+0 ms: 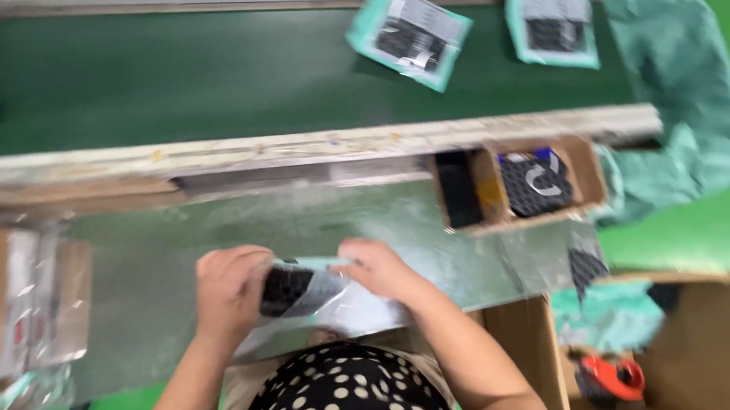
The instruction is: Packing stacks of masks into plastic shipping bags and placing them into a storage box.
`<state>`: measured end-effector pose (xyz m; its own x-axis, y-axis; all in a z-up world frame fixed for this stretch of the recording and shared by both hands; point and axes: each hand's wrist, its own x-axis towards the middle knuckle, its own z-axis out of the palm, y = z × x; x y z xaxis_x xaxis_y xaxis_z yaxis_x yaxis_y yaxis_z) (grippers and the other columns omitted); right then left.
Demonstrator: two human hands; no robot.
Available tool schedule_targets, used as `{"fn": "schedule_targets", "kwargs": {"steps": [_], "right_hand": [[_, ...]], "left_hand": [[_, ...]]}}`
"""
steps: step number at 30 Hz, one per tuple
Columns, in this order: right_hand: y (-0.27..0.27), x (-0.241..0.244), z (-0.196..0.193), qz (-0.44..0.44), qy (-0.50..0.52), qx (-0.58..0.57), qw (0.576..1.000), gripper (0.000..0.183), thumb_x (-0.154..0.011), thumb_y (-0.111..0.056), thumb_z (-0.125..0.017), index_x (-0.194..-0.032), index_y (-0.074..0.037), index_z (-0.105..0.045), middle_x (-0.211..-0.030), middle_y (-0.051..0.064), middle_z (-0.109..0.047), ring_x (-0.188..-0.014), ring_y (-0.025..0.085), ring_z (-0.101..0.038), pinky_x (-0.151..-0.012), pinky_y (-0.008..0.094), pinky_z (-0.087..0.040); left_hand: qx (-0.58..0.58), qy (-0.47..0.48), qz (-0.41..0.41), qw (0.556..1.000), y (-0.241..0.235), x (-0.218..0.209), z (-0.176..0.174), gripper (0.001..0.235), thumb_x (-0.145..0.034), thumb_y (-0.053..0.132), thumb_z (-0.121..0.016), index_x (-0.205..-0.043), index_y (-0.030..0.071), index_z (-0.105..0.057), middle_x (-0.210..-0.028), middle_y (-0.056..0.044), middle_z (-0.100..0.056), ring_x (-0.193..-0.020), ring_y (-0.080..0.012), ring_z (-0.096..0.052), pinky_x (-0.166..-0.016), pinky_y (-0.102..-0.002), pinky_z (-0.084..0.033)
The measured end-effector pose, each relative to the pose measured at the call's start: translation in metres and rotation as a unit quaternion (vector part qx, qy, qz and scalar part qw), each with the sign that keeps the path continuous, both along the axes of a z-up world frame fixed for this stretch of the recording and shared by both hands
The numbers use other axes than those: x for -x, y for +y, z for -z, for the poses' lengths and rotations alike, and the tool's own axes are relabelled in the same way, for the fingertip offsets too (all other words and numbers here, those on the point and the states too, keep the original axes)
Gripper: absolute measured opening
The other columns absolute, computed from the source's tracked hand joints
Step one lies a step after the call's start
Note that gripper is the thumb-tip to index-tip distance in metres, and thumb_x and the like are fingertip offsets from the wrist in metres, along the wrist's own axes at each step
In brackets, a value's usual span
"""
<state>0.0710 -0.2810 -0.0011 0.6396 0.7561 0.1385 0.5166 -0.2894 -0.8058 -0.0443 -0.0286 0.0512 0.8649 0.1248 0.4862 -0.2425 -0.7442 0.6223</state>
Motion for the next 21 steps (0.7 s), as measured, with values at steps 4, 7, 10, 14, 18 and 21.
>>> {"fn": "schedule_targets", "kwargs": {"steps": [4,7,10,14,18,21], "right_hand": [[-0.058,-0.049,0.04,0.259,-0.048,0.0,0.965,0.016,-0.091,-0.019,-0.072,-0.093,-0.005,-0.066,-0.091,0.017,-0.066,-0.086,0.037,-0.063,-0.075,0.041,-0.051],[-0.101,-0.065,0.018,0.44,0.149,-0.306,0.831,0.024,-0.11,-0.023,-0.057,-0.119,-0.003,-0.065,-0.105,0.007,-0.066,-0.094,0.016,-0.061,-0.087,0.034,-0.052],[-0.145,-0.05,-0.003,0.426,0.159,-0.418,0.786,0.031,-0.105,-0.021,-0.054,-0.133,-0.009,-0.057,-0.12,0.0,-0.065,-0.105,0.012,-0.065,-0.093,0.03,-0.052],[-0.248,-0.006,0.025,0.494,0.084,-0.383,0.776,0.03,-0.103,-0.015,-0.06,-0.13,-0.004,-0.06,-0.121,0.006,-0.067,-0.103,0.016,-0.069,-0.092,0.032,-0.055],[-0.398,0.032,0.077,0.668,0.089,-0.374,0.637,0.021,-0.104,-0.016,-0.06,-0.119,-0.003,-0.068,-0.102,0.007,-0.073,-0.087,0.016,-0.071,-0.076,0.03,-0.053],[-0.507,0.07,0.184,0.748,0.09,-0.307,0.581,0.024,-0.11,-0.02,-0.066,-0.116,0.003,-0.07,-0.096,0.007,-0.068,-0.081,0.014,-0.062,-0.072,0.027,-0.05]], "left_hand": [[0.054,-0.001,0.028,0.998,-0.011,-0.013,0.0,0.034,-0.094,0.02,-0.069,-0.124,0.005,-0.063,-0.132,-0.017,-0.064,-0.124,-0.0379,-0.059,-0.109,-0.044,-0.043],[0.045,0.034,0.047,0.997,-0.033,-0.022,0.017,0.044,-0.094,0.022,-0.072,-0.132,0.003,-0.06,-0.14,-0.019,-0.06,-0.129,-0.0419,-0.057,-0.113,-0.046,-0.042],[0.003,0.06,0.101,0.993,-0.059,-0.034,0.055,0.044,-0.094,0.021,-0.072,-0.133,0.004,-0.061,-0.142,-0.019,-0.058,-0.131,-0.042,-0.057,-0.111,-0.048,-0.043],[-0.04,0.071,0.149,0.985,-0.076,-0.046,0.118,0.048,-0.087,0.028,-0.074,-0.129,0.005,-0.065,-0.14,-0.02,-0.06,-0.129,-0.0415,-0.058,-0.11,-0.05,-0.046],[-0.157,0.063,0.146,0.975,-0.072,-0.053,0.175,0.056,-0.078,0.035,-0.078,-0.123,0.004,-0.068,-0.138,-0.023,-0.06,-0.127,-0.0454,-0.058,-0.117,-0.055,-0.046],[-0.32,0.114,0.032,0.94,-0.081,-0.052,0.205,0.052,-0.074,0.039,-0.082,-0.115,0.007,-0.075,-0.135,-0.021,-0.064,-0.134,-0.0462,-0.059,-0.116,-0.057,-0.046]]}}
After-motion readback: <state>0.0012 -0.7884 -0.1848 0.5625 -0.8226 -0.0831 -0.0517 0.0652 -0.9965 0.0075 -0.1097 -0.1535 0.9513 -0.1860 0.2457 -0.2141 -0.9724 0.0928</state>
